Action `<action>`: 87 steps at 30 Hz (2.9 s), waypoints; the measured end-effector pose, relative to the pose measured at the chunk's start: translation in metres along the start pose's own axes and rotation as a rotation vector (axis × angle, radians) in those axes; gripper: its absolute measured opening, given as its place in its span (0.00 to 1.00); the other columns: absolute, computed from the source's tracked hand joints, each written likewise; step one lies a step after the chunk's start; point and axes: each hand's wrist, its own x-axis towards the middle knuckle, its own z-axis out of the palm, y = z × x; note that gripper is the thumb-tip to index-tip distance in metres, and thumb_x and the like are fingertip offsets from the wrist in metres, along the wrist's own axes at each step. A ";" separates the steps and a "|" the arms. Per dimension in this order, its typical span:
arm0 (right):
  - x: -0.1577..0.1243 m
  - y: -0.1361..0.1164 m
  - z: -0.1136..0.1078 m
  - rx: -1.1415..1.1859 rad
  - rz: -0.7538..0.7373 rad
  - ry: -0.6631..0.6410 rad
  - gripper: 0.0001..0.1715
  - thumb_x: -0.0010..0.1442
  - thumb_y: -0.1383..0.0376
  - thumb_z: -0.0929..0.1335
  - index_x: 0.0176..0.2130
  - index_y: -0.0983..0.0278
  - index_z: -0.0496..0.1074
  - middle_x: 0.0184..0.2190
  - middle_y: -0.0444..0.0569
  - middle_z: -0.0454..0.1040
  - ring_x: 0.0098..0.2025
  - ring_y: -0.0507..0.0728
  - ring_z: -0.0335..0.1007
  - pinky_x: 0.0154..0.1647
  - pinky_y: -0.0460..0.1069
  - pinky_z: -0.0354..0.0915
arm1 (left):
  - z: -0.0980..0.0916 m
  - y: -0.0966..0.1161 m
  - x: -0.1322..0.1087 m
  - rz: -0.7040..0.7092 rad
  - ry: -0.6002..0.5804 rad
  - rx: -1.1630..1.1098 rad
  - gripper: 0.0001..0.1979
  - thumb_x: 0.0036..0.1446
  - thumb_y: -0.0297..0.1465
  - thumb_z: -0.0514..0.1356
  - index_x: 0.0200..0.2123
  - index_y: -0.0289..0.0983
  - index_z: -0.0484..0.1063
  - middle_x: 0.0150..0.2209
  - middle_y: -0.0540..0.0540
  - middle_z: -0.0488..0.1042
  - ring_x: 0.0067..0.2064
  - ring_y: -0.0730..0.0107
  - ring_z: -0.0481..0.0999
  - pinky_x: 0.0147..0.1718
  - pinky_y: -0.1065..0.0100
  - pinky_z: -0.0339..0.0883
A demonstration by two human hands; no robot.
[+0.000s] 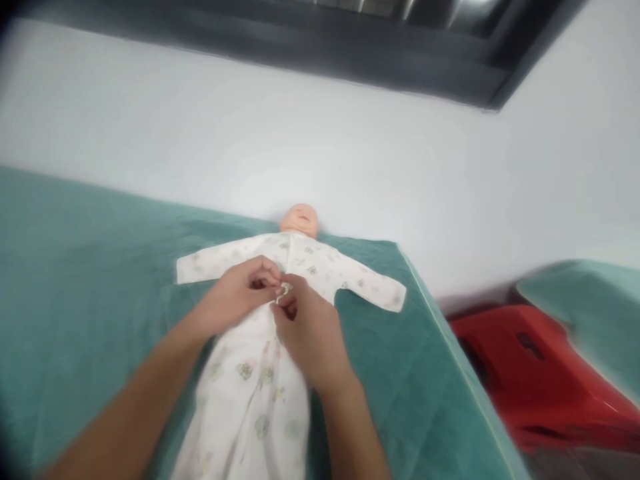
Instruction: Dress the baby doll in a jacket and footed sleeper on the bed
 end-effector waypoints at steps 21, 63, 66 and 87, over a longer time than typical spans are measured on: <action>0.001 0.010 -0.001 0.310 0.018 0.132 0.09 0.64 0.58 0.67 0.43 0.57 0.73 0.24 0.39 0.73 0.25 0.51 0.68 0.30 0.47 0.63 | -0.020 -0.001 -0.004 -0.027 -0.062 0.043 0.08 0.54 0.28 0.57 0.38 0.40 0.72 0.31 0.52 0.77 0.32 0.71 0.75 0.32 0.70 0.66; -0.122 0.092 -0.013 -0.365 -0.032 0.147 0.31 0.68 0.53 0.56 0.60 0.68 0.63 0.66 0.61 0.58 0.68 0.62 0.53 0.68 0.58 0.50 | -0.074 -0.083 -0.142 -0.269 0.336 1.099 0.29 0.67 0.43 0.45 0.64 0.33 0.59 0.66 0.32 0.59 0.68 0.45 0.54 0.64 0.42 0.46; -0.117 0.059 0.007 -0.212 -0.150 0.267 0.28 0.66 0.56 0.60 0.60 0.67 0.62 0.65 0.60 0.58 0.67 0.62 0.53 0.67 0.60 0.52 | -0.036 -0.076 -0.135 -0.079 0.352 0.937 0.26 0.67 0.40 0.48 0.63 0.35 0.59 0.64 0.36 0.63 0.66 0.58 0.61 0.64 0.55 0.53; -0.057 -0.018 0.008 -0.296 -0.291 -0.068 0.06 0.64 0.63 0.65 0.39 0.61 0.71 0.38 0.47 0.74 0.41 0.56 0.69 0.43 0.51 0.62 | 0.001 -0.033 -0.108 0.402 0.252 0.814 0.09 0.64 0.26 0.51 0.42 0.37 0.70 0.40 0.43 0.70 0.45 0.60 0.69 0.47 0.60 0.65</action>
